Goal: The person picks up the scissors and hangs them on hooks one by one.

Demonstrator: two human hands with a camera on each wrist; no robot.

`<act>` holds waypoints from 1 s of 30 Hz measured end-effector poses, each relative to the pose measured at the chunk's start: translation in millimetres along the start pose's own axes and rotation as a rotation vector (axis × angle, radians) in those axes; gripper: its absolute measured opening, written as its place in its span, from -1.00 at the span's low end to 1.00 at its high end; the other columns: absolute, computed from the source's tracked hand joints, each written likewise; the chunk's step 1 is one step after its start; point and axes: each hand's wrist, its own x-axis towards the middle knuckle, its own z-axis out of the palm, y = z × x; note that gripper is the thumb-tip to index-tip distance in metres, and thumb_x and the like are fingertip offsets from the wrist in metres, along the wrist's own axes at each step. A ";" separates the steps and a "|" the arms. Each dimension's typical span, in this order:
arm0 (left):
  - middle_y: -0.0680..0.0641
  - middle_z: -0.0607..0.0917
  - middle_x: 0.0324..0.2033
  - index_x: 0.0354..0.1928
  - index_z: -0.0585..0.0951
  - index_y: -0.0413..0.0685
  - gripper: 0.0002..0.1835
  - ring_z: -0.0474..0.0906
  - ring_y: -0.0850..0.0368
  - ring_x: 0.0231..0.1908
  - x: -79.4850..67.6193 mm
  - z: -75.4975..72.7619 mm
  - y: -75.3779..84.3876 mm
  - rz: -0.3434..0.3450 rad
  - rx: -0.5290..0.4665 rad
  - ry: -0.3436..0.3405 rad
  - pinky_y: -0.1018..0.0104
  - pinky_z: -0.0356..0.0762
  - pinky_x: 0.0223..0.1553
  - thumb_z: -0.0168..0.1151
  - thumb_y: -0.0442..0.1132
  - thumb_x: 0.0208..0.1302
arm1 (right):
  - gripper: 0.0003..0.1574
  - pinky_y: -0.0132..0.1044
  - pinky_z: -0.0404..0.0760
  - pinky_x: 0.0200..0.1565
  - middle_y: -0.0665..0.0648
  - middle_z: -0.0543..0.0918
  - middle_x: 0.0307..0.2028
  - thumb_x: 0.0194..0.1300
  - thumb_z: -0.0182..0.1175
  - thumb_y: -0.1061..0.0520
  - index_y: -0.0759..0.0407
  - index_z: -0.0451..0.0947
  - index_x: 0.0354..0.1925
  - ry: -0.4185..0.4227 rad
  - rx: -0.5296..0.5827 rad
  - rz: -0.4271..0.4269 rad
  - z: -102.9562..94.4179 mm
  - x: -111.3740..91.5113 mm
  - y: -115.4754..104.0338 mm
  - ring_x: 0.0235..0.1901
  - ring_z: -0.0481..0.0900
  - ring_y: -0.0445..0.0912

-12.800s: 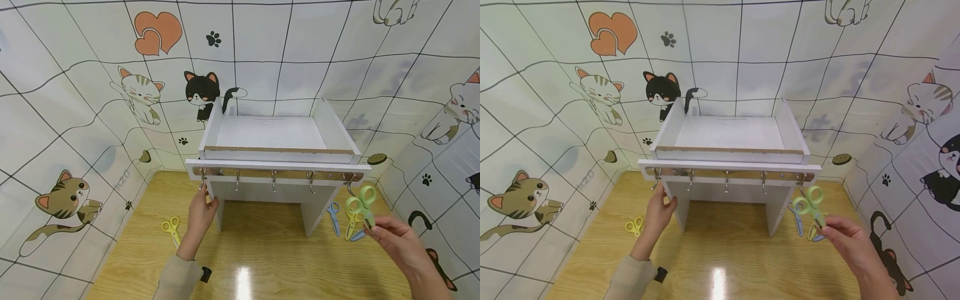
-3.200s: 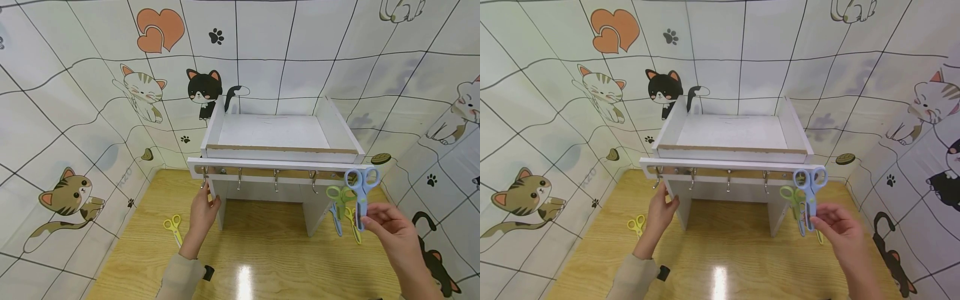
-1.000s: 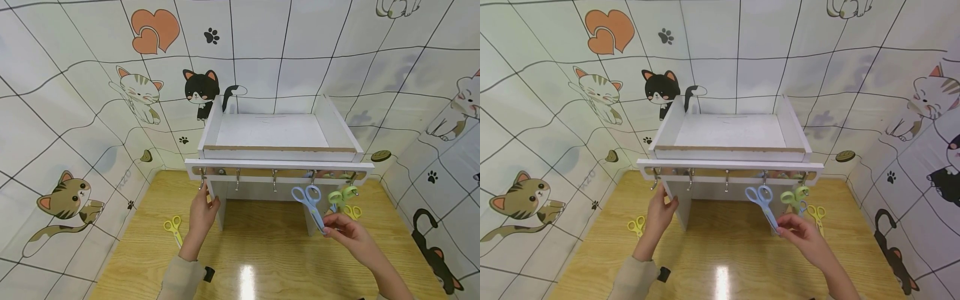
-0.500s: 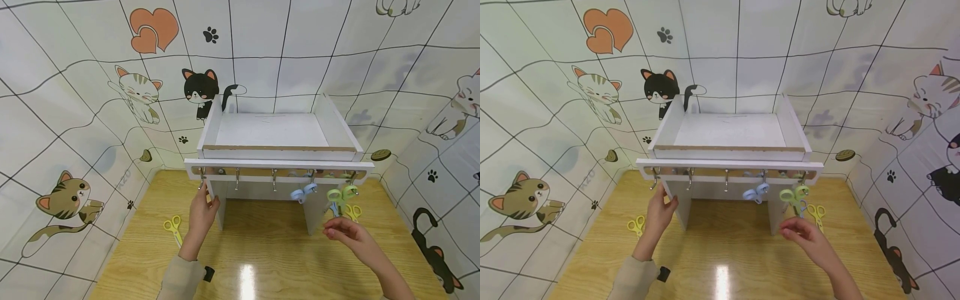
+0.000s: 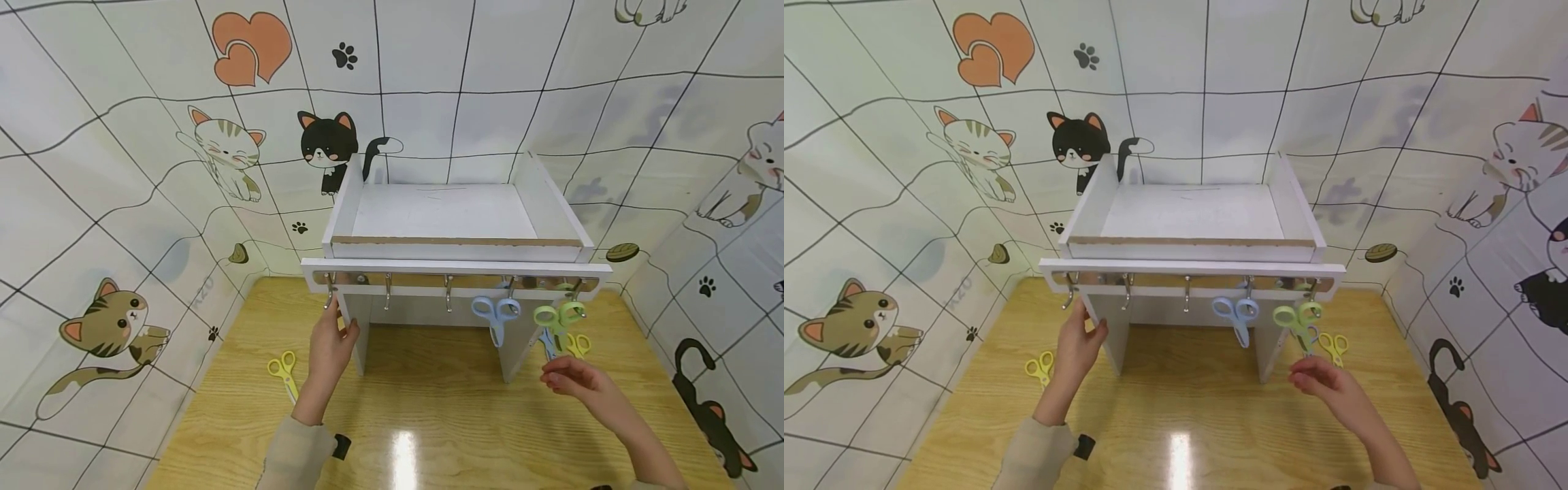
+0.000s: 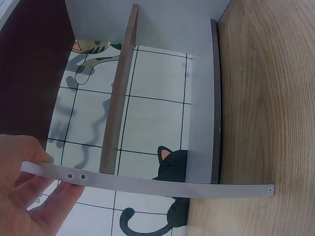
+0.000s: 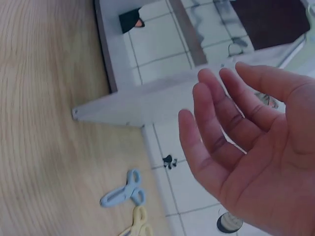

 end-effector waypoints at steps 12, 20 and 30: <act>-0.34 0.60 0.16 0.41 0.34 -0.10 -0.38 0.56 -0.30 0.18 0.8 -0.3 -0.3 -0.008 -0.011 -0.003 -0.07 0.76 -0.05 0.17 -0.45 0.30 | -0.51 -0.41 0.76 -0.15 -0.07 0.71 -0.14 0.54 0.01 0.13 0.56 0.37 0.15 0.142 -0.183 0.425 -30.2 -3.6 33.6 -0.22 0.62 -0.46; -0.34 0.60 0.16 0.41 0.34 -0.12 -0.38 0.56 -0.30 0.18 0.7 -0.4 -0.9 -0.009 -0.006 -0.002 -0.05 0.77 -0.05 0.18 -0.44 0.30 | -0.43 -0.40 0.76 -0.20 0.13 0.75 -0.14 0.51 0.05 0.12 0.65 0.32 0.16 0.192 -0.273 0.529 -50.7 -2.1 52.4 -0.29 0.61 -0.44; -0.34 0.60 0.15 0.41 0.34 -0.13 -0.38 0.56 -0.31 0.18 0.5 0.1 0.1 -0.006 -0.005 -0.001 -0.05 0.77 -0.06 0.18 -0.44 0.30 | -0.31 -0.33 0.79 -0.19 0.41 0.65 -0.07 0.52 0.02 0.05 0.69 0.23 0.22 0.240 -0.289 0.649 -68.0 2.7 66.5 -0.31 0.57 -0.42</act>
